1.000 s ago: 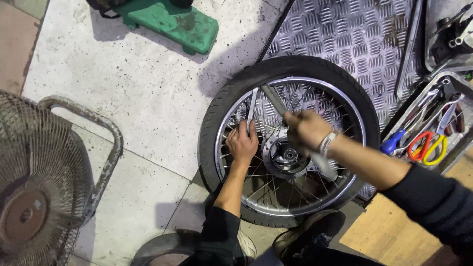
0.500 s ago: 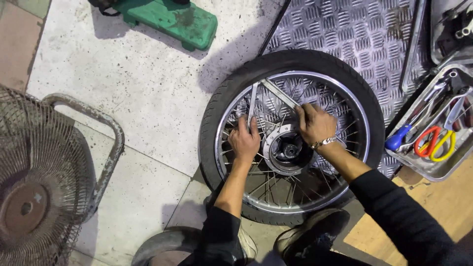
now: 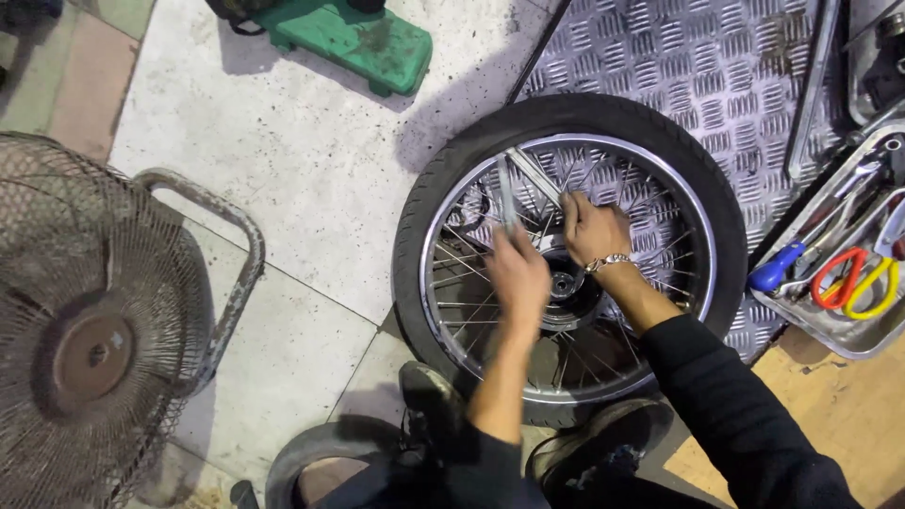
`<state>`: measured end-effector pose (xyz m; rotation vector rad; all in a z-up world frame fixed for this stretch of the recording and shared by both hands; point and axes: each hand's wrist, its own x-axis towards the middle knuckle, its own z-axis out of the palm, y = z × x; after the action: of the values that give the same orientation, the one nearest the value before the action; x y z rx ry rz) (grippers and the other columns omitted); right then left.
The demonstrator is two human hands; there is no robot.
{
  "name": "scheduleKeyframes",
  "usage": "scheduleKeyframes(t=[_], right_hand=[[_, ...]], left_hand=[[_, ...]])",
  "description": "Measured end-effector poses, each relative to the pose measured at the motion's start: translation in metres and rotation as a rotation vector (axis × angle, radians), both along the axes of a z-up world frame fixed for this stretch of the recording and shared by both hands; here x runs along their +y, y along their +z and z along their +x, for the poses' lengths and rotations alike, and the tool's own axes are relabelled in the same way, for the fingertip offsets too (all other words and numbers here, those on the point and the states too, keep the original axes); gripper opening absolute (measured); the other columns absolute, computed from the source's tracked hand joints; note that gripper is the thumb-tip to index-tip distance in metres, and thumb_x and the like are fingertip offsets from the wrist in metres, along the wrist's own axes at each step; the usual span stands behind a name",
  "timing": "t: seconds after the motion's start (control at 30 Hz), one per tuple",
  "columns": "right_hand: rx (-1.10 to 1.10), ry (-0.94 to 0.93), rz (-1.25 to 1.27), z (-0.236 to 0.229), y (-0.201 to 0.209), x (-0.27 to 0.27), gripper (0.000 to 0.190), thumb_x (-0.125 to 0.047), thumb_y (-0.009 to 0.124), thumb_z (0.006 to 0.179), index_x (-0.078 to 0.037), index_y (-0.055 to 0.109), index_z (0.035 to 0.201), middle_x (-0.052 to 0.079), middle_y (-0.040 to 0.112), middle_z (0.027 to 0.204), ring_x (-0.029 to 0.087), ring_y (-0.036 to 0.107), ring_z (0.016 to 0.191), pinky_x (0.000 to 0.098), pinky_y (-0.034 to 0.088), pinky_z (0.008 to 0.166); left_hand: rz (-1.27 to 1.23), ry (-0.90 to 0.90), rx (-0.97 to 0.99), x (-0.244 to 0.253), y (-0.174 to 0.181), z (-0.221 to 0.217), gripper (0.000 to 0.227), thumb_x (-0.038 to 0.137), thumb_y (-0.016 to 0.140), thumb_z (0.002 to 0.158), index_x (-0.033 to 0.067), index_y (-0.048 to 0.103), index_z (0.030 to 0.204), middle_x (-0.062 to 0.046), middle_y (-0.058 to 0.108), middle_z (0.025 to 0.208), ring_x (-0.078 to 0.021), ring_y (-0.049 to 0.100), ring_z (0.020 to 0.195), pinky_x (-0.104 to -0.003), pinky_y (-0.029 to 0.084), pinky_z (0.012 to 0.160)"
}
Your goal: Removing a motorcycle tire from the rim using tire irons in a repair shop.
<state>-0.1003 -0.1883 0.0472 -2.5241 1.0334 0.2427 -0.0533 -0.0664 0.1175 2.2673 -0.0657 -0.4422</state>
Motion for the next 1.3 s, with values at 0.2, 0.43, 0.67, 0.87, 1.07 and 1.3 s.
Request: scheduleKeyframes(t=[0.2,0.43,0.67,0.87,1.07,1.3], right_hand=[[0.101,-0.049,0.141,0.013,0.043,0.006,0.061,-0.059,0.02,0.11,-0.019,0.066,0.112,0.027,0.075,0.078,0.045,0.075,0.09,0.058,0.053,0.088],[0.015,-0.017,0.055,0.012,0.034,0.01,0.051,-0.054,0.024,0.111,-0.022,0.065,0.109,0.02,0.072,0.065,0.038,0.077,0.083,0.0502,0.053,0.094],[0.099,-0.012,0.097,0.004,-0.002,0.006,0.06,-0.06,0.024,0.111,-0.018,0.064,0.095,0.02,0.073,0.07,0.036,0.077,0.086,0.0467,0.046,0.106],[0.1,-0.016,0.134,0.01,0.03,0.002,0.061,-0.058,0.027,0.112,-0.015,0.062,0.086,0.018,0.073,0.07,0.035,0.077,0.084,0.0479,0.046,0.106],[0.018,0.014,0.1,-0.005,0.002,0.002,0.057,-0.054,0.033,0.112,-0.017,0.062,0.08,0.013,0.071,0.064,0.031,0.076,0.077,0.0463,0.049,0.099],[-0.053,0.038,0.045,-0.015,-0.015,0.003,0.053,-0.048,0.038,0.111,-0.02,0.059,0.071,0.007,0.064,0.055,0.026,0.073,0.065,0.041,0.053,0.091]], left_hand=[[-0.064,-0.032,0.098,0.039,-0.004,-0.054,0.037,0.045,0.048,0.105,0.0128,0.065,0.109,-0.028,0.073,0.085,-0.047,0.073,0.085,-0.056,0.055,0.074],[0.467,-0.743,0.057,0.071,0.049,0.2,0.043,0.044,0.047,0.104,0.014,0.077,0.109,-0.02,0.076,0.103,-0.0487,0.067,0.106,-0.062,0.049,0.091],[0.791,-1.319,-0.149,0.052,0.067,0.279,0.05,0.054,0.044,0.106,0.0164,0.077,0.097,-0.018,0.075,0.078,-0.0432,0.075,0.085,-0.052,0.057,0.078],[0.896,-1.423,-0.158,0.039,0.063,0.313,0.061,0.064,0.043,0.102,0.0174,0.079,0.086,-0.016,0.074,0.072,-0.0399,0.076,0.081,-0.046,0.057,0.074],[0.908,-1.513,-0.07,0.016,0.04,0.335,0.061,0.069,0.046,0.096,0.0199,0.08,0.081,-0.015,0.075,0.074,-0.0377,0.076,0.083,-0.045,0.057,0.075],[0.812,-1.675,0.044,-0.017,-0.004,0.364,0.06,0.074,0.049,0.087,0.0239,0.082,0.094,-0.014,0.079,0.086,-0.0386,0.076,0.095,-0.051,0.058,0.084]])
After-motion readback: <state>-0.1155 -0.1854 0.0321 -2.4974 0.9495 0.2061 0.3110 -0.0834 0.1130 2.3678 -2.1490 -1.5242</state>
